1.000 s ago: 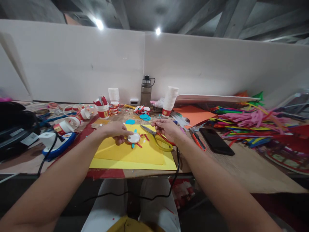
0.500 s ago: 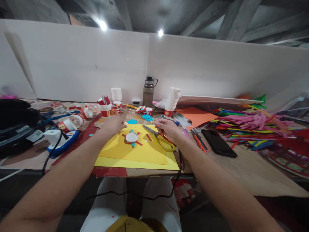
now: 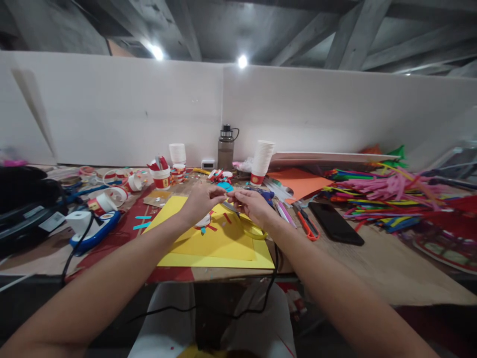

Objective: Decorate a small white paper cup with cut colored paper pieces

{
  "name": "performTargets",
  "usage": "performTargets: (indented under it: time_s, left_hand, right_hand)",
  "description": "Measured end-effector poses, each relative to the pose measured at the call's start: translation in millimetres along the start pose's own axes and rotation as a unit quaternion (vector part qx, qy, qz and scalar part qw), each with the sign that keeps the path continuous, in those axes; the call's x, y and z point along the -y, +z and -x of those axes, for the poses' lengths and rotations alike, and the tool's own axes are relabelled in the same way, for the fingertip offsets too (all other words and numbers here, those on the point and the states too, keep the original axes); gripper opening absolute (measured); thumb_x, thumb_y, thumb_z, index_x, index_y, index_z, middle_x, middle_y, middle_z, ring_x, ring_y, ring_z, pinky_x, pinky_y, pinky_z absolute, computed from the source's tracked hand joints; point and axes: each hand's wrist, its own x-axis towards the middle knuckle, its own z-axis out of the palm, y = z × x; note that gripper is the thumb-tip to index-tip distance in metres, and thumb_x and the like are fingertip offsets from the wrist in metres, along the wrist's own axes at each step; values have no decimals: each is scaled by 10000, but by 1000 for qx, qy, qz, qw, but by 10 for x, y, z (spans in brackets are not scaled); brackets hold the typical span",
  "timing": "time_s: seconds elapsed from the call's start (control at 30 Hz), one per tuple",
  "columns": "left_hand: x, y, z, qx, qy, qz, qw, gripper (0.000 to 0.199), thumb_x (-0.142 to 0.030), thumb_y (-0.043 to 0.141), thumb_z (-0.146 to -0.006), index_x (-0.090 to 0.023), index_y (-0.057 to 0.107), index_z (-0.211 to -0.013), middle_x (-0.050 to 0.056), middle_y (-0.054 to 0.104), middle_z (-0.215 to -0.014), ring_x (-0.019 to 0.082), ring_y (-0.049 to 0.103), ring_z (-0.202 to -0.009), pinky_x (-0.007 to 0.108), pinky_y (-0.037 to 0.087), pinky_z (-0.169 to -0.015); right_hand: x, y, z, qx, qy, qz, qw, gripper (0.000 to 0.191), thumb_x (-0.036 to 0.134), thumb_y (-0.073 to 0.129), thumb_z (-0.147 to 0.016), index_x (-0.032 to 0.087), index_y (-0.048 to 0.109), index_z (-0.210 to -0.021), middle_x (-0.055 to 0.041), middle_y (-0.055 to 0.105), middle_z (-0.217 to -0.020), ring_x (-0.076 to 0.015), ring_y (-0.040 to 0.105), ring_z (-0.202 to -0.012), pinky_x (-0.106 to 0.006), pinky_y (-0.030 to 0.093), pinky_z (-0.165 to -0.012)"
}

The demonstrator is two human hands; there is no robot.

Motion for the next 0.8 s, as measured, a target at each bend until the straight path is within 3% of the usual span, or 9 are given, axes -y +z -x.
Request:
performTargets:
  time_s: [0.2, 0.43, 0.53, 0.67, 0.73, 0.8]
  left_hand:
    - [-61, 26, -57, -22, 35, -73, 996, 138, -215, 625, -840, -211, 752, -891, 21, 757, -840, 161, 669, -758, 264, 472, -721]
    - [-38, 72, -143, 28, 61, -247, 967, 193, -266, 537, -889, -173, 706, -884, 122, 714, -901, 242, 635, -871, 325, 422, -776]
    - [-58, 94, -185, 32, 63, -268, 961, 202, -273, 513, -895, -159, 679, -886, 133, 691, -885, 247, 623, -850, 330, 407, -745]
    - [-79, 106, -236, -7, 34, -171, 985, 148, -265, 556, -860, -169, 664, -827, 108, 684, -831, 239, 616, -801, 338, 407, -737]
    - [-80, 113, -248, -18, -14, -53, 998, 134, -279, 583, -839, -176, 653, -790, 72, 678, -751, 209, 619, -738, 321, 425, -715]
    - [-71, 132, -244, -13, -73, 114, 991, 180, -336, 603, -828, -166, 642, -782, 55, 679, -717, 184, 631, -695, 299, 450, -683]
  right_hand:
    - [0, 4, 14, 6, -9, 0, 1000, 297, 419, 786, -638, 150, 737, -755, -26, 684, -726, -80, 486, -597, -215, 339, -555]
    - [-3, -18, 14, 7, -15, 32, 999, 244, 403, 734, -692, 175, 732, -782, -29, 697, -794, -81, 490, -607, -215, 338, -559]
    - [-14, -23, 0, -8, -31, 62, 998, 207, 377, 698, -713, 187, 728, -791, -20, 695, -793, -81, 493, -597, -208, 339, -540]
    - [-7, -8, -10, -38, -47, 54, 997, 200, 329, 670, -719, 186, 724, -849, -31, 700, -811, -96, 521, -628, -206, 354, -529]
    - [8, -3, -15, -58, -54, 39, 996, 216, 305, 665, -713, 185, 716, -885, -33, 698, -809, -98, 524, -627, -210, 365, -531]
    - [25, -8, -22, -72, -62, 32, 995, 237, 294, 661, -709, 184, 703, -914, -29, 690, -811, -93, 519, -619, -212, 371, -534]
